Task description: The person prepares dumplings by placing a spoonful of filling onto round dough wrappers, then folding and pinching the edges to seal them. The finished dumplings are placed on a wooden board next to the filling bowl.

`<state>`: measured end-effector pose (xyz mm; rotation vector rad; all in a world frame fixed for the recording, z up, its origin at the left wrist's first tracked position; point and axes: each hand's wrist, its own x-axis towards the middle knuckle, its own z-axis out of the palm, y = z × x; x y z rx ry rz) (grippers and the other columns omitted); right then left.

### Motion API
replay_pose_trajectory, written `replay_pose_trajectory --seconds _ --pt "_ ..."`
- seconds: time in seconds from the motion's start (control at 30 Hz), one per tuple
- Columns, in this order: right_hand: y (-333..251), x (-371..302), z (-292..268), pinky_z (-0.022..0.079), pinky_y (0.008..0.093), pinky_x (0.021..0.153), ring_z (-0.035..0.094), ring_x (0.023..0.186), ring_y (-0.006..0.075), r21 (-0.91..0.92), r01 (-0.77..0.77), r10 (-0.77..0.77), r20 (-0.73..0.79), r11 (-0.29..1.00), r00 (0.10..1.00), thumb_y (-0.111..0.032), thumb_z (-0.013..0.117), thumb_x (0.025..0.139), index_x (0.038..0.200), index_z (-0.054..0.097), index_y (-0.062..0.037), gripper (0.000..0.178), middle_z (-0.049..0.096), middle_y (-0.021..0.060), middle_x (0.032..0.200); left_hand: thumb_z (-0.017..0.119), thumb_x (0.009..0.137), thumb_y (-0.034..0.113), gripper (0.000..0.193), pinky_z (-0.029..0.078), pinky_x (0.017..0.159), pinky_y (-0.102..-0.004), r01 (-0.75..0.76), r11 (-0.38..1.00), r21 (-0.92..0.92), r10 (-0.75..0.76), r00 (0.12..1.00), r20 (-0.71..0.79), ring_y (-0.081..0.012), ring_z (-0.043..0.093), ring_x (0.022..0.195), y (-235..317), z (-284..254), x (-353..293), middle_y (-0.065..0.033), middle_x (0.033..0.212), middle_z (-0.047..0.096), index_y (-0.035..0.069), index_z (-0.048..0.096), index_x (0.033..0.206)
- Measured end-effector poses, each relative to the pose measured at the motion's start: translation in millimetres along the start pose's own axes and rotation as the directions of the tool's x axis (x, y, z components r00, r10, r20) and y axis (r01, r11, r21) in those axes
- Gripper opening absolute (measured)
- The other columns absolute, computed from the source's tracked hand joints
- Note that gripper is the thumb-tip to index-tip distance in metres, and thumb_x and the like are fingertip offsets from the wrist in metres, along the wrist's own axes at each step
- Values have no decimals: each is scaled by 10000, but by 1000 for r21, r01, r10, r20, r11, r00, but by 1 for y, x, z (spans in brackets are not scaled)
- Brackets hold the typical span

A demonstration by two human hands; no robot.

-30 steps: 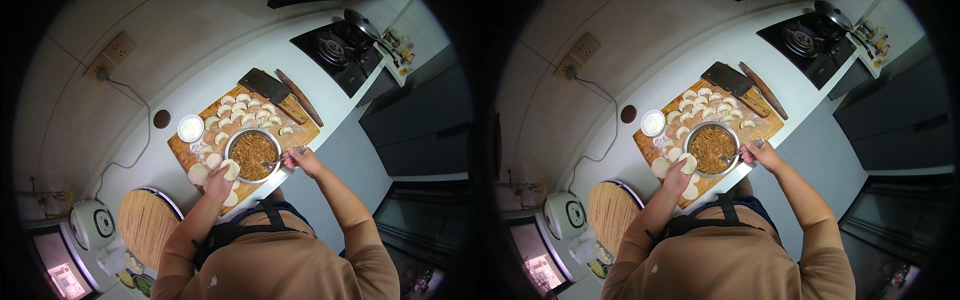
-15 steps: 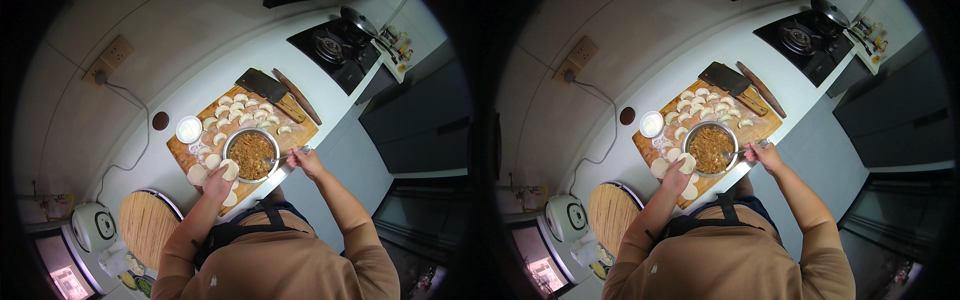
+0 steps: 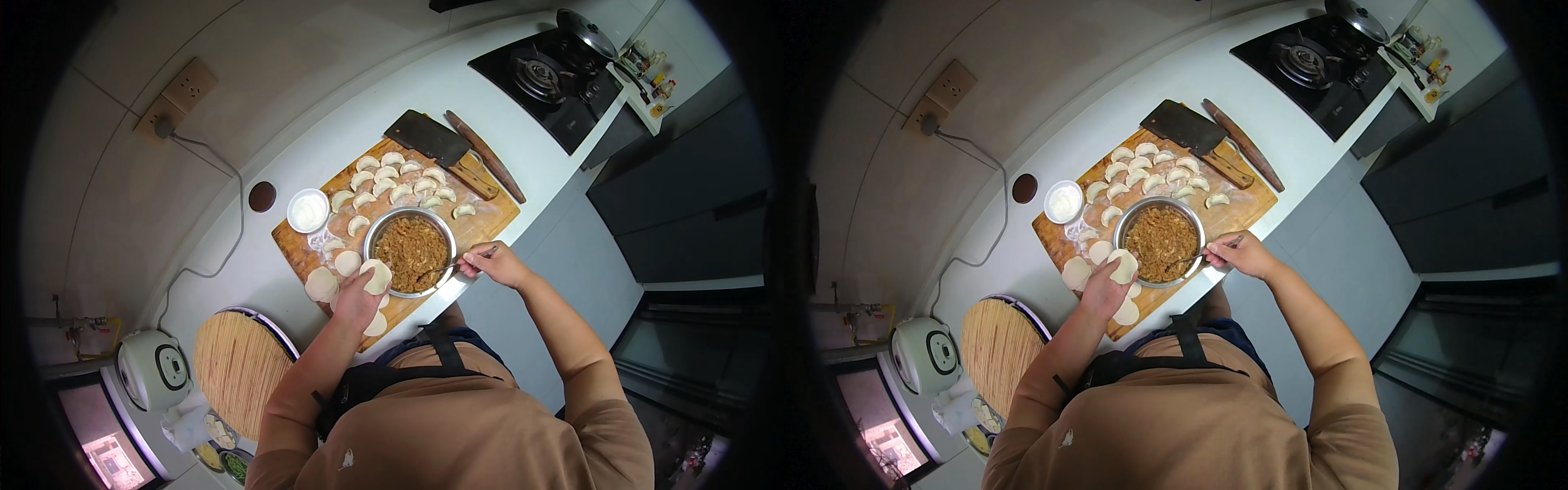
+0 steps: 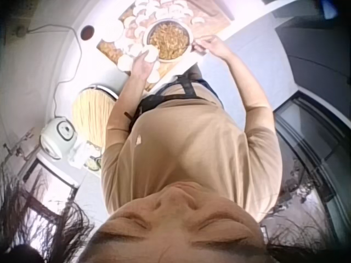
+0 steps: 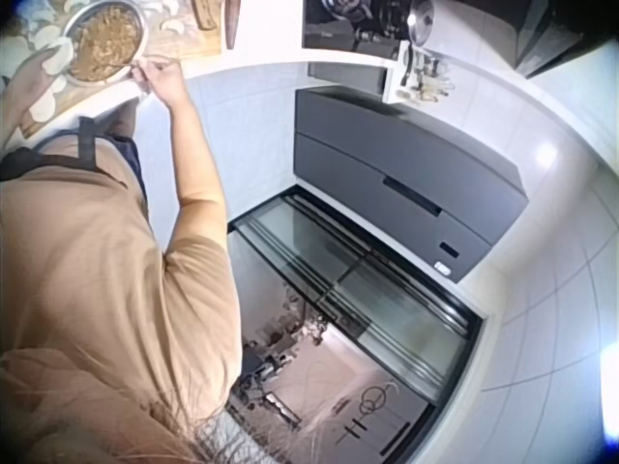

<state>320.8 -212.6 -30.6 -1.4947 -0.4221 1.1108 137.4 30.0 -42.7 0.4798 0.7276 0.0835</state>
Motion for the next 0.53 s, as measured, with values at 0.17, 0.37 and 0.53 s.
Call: replay_pose_trajectory --seconds 0.17,0.37,0.53 --pt "-11 9 -5 484 213 632 579 641 88 -102 -21 23 13 995 1000 -206 545 905 924 657 15 249 642 46 730 453 903 64 286 477 837 -364 0 1000 15 0 1000 1 -270 560 1019 2 2 -1 -169 1129 557 33 425 1186" --pt "-16 15 -1 480 214 597 564 599 88 -74 -78 76 -33 994 997 -214 536 908 903 656 17 260 629 42 700 446 905 70 291 480 828 -354 6 1000 21 -7 1000 15 -274 564 1009 4 0 -3 -176 1122 561 22 430 1192" --pt "-9 19 4 484 234 626 578 637 119 -2 -128 128 -65 992 990 -241 521 915 919 635 25 290 629 64 731 449 905 74 300 472 843 -363 9 1000 19 -9 999 36 -281 561 1013 2 -3 1 -176 1129 558 25 425 1200"
